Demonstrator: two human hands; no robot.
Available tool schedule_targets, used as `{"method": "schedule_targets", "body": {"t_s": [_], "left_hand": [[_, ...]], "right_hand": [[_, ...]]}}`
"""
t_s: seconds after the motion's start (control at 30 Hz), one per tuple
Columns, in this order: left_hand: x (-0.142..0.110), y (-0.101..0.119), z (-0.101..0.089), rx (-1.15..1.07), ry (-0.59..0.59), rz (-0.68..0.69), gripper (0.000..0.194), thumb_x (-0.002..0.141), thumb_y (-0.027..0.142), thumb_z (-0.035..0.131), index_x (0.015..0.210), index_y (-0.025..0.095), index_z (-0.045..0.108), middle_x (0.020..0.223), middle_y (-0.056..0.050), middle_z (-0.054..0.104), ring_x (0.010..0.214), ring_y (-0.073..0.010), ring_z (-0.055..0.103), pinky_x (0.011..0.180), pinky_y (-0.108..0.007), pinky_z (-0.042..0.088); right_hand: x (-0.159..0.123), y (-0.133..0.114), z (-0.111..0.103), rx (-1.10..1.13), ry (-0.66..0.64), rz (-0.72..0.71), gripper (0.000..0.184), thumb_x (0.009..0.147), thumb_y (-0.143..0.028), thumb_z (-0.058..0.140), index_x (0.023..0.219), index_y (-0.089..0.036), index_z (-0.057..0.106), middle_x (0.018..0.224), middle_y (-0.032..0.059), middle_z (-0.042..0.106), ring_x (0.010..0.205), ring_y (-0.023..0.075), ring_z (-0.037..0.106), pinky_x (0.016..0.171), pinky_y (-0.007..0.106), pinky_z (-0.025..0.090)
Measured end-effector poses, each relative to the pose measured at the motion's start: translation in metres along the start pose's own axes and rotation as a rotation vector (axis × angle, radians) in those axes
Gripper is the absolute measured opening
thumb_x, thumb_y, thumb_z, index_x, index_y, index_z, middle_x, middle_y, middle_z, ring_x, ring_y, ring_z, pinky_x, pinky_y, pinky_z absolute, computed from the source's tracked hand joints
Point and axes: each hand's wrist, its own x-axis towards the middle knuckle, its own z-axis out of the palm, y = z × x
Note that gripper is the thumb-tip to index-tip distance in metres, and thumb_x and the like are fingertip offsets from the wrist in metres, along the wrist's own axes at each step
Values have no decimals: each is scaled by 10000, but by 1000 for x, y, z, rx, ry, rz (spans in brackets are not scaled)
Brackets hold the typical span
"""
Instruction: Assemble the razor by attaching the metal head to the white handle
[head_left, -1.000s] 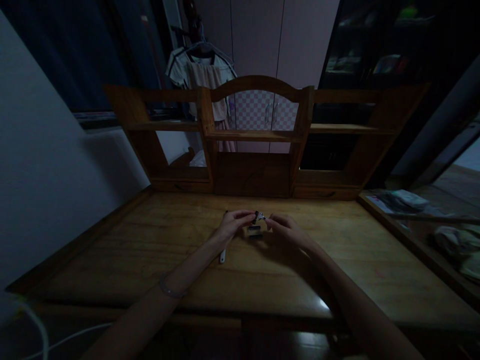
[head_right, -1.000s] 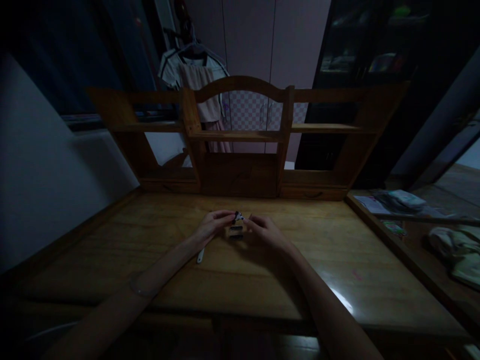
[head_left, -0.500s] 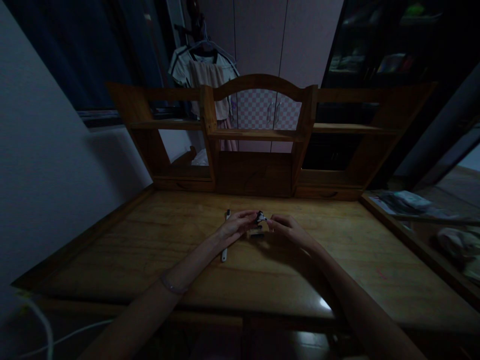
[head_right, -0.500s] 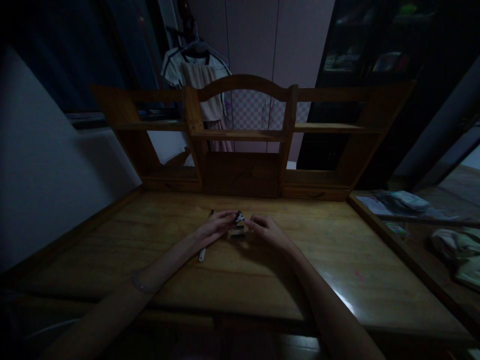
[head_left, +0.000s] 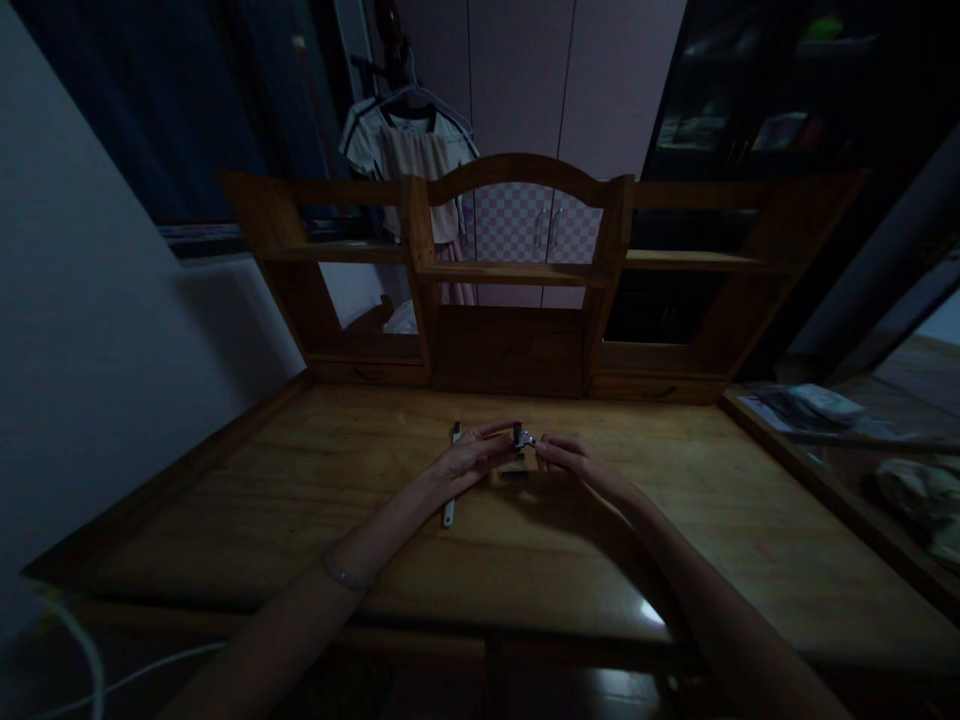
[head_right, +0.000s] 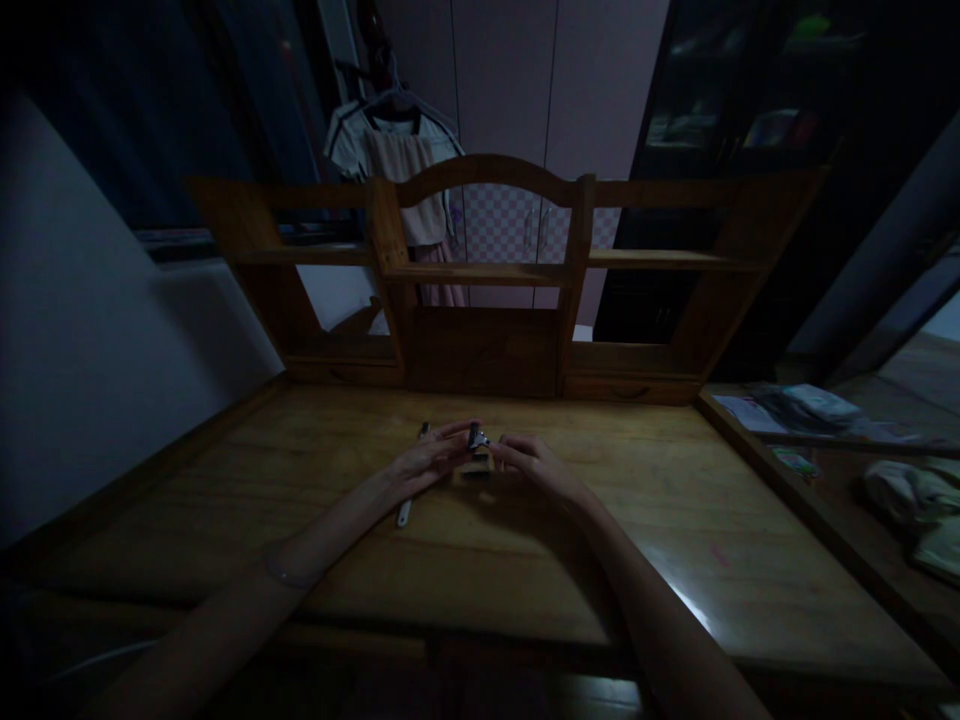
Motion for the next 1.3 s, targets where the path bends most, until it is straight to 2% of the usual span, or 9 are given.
{"method": "schedule_targets", "body": {"t_s": [0.2,0.37,0.53,0.93,1.3], "left_hand": [[-2,1,2,-22,4,-7,308,726,111,693,1031,116,650,980,-76,669,848,-130,636,791,-235,512],[-2,1,4,-14,-14,5,319,716,131,706,1028,116,642,971,-85,667,843,-141,638,802,-257,506],[-2,3,6,-18,23,-10,318,688,107,724,993,118,636,947,-75,669,822,-134,640,829,-278,496],[-2,2,5,17,-30,26,324,682,142,737,990,103,646,959,-81,663,838,-135,627,801,-257,484],[-1,1,4,58,-17,41,321,651,152,759,955,100,671,940,-86,669,812,-146,630,821,-308,482]], "right_hand": [[1,3,1,4,-3,5,430,860,-555,493,726,-148,532,656,-8,428,586,125,385,525,246,272],[1,0,0,-16,-19,-12,411,873,-530,486,719,-152,529,672,-5,437,609,132,406,540,246,292],[0,-2,-1,-82,6,-23,414,883,-529,467,735,-150,545,674,3,448,617,140,418,539,248,298],[1,2,-4,-121,0,-73,411,890,-525,461,760,-153,580,649,-6,436,609,139,418,545,248,292],[0,0,-4,-164,3,-78,393,895,-500,470,750,-156,593,668,11,470,635,153,442,565,257,317]]}}
